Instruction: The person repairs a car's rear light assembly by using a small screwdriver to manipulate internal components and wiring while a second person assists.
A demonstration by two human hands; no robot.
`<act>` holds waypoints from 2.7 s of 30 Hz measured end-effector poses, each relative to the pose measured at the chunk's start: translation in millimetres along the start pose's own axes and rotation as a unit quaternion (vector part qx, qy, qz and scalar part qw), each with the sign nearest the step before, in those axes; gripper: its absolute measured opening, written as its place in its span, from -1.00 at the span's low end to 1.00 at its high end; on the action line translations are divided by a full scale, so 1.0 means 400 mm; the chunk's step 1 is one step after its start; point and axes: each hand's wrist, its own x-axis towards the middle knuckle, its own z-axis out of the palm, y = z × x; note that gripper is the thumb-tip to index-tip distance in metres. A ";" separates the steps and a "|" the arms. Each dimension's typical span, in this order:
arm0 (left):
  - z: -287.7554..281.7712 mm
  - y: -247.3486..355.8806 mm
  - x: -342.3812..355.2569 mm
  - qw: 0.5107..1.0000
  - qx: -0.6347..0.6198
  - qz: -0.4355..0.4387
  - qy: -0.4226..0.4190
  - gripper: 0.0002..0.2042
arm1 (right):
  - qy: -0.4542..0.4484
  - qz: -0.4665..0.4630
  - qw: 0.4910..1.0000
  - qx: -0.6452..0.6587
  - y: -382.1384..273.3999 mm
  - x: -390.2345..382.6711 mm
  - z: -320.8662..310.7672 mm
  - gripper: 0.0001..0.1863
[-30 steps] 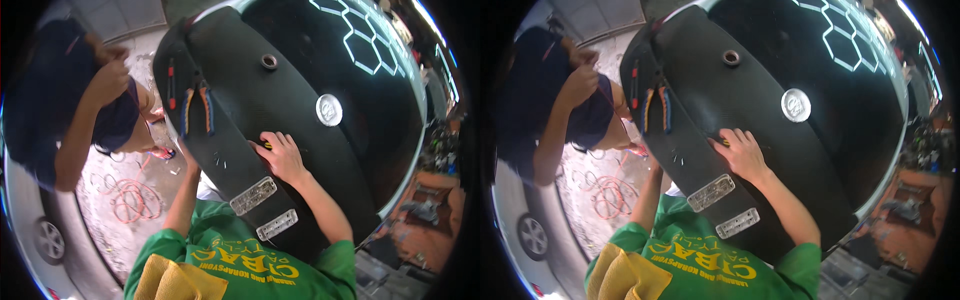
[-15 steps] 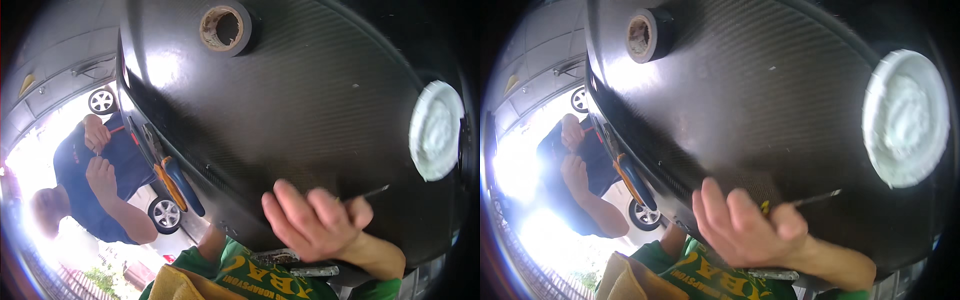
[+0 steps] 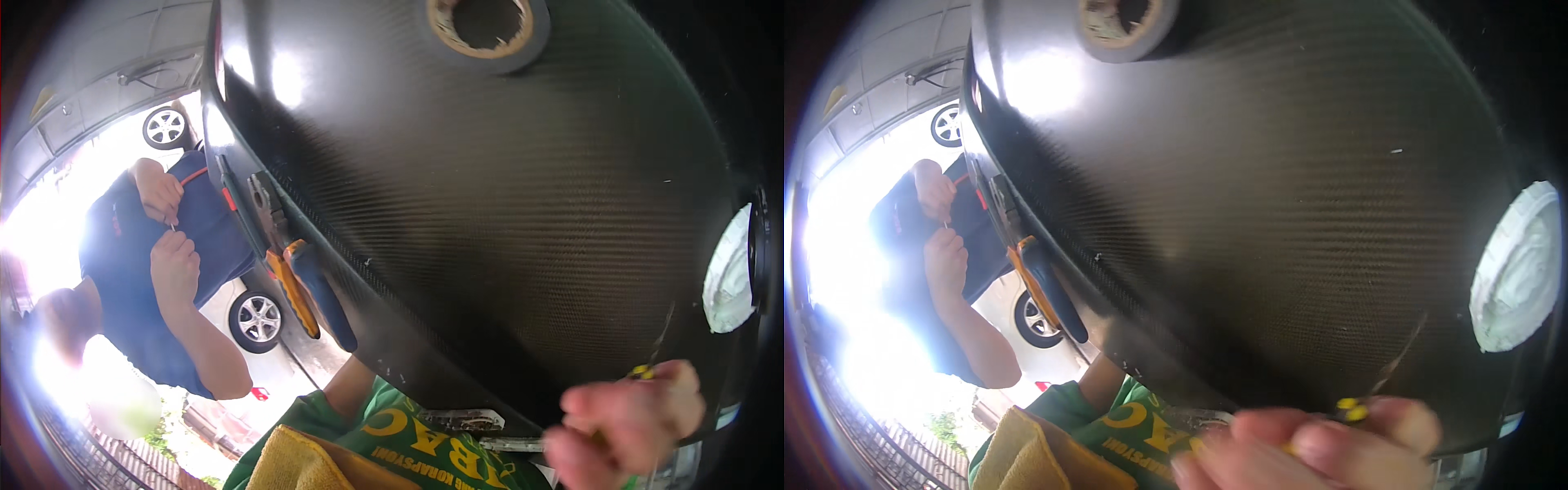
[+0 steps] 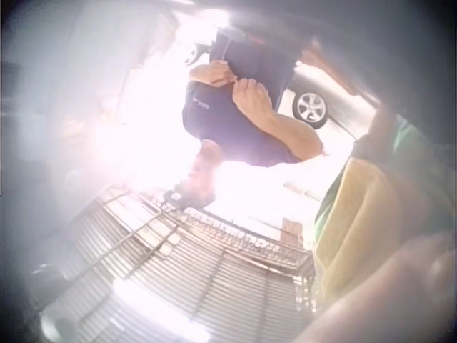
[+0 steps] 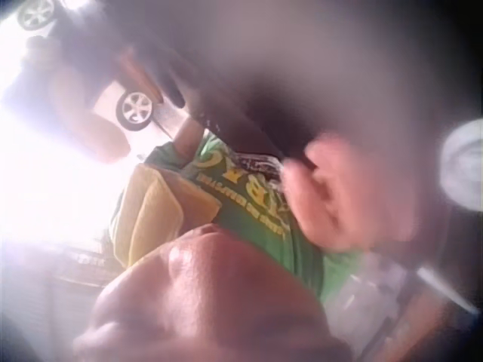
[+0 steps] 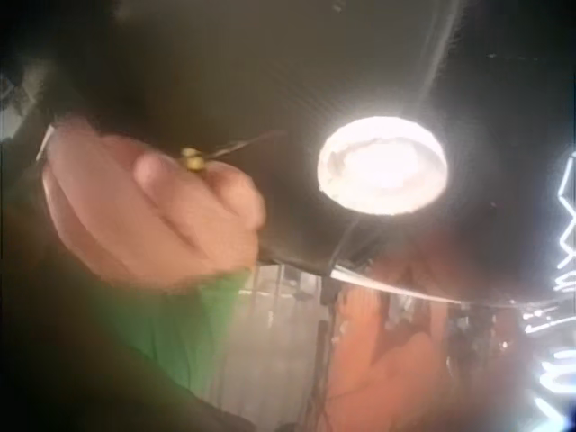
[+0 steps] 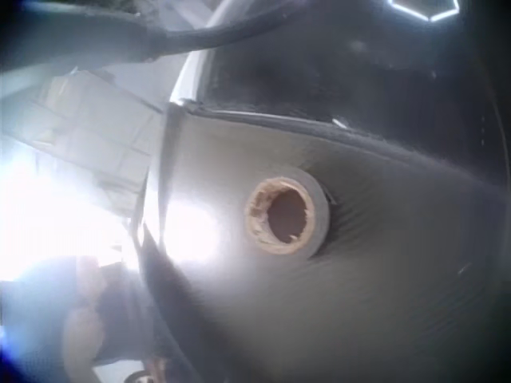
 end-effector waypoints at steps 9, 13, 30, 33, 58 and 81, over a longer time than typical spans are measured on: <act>-0.342 0.038 0.306 0.831 0.261 0.446 -0.205 -0.59 | 0.249 0.277 0.911 0.178 -0.061 0.057 0.132 -0.61; -0.349 0.056 0.340 0.820 0.238 0.453 -0.257 -0.62 | 0.232 0.278 0.923 0.133 -0.046 0.126 0.237 -0.62; -0.370 0.103 0.363 0.828 0.251 0.470 -0.178 -0.64 | 0.108 0.302 0.943 0.095 -0.065 0.126 0.297 -0.84; -0.385 0.105 0.379 0.832 0.250 0.456 -0.194 -0.63 | 0.098 0.302 0.944 0.092 -0.055 0.123 0.293 -0.82; -0.045 -0.185 0.250 0.965 -0.052 0.077 0.246 -0.52 | 0.049 0.246 0.967 0.039 -0.037 0.073 0.276 -0.81; -0.002 -0.074 0.048 0.887 -0.277 -0.041 0.367 -0.70 | 0.084 0.135 0.987 -0.009 -0.046 0.001 0.276 -0.84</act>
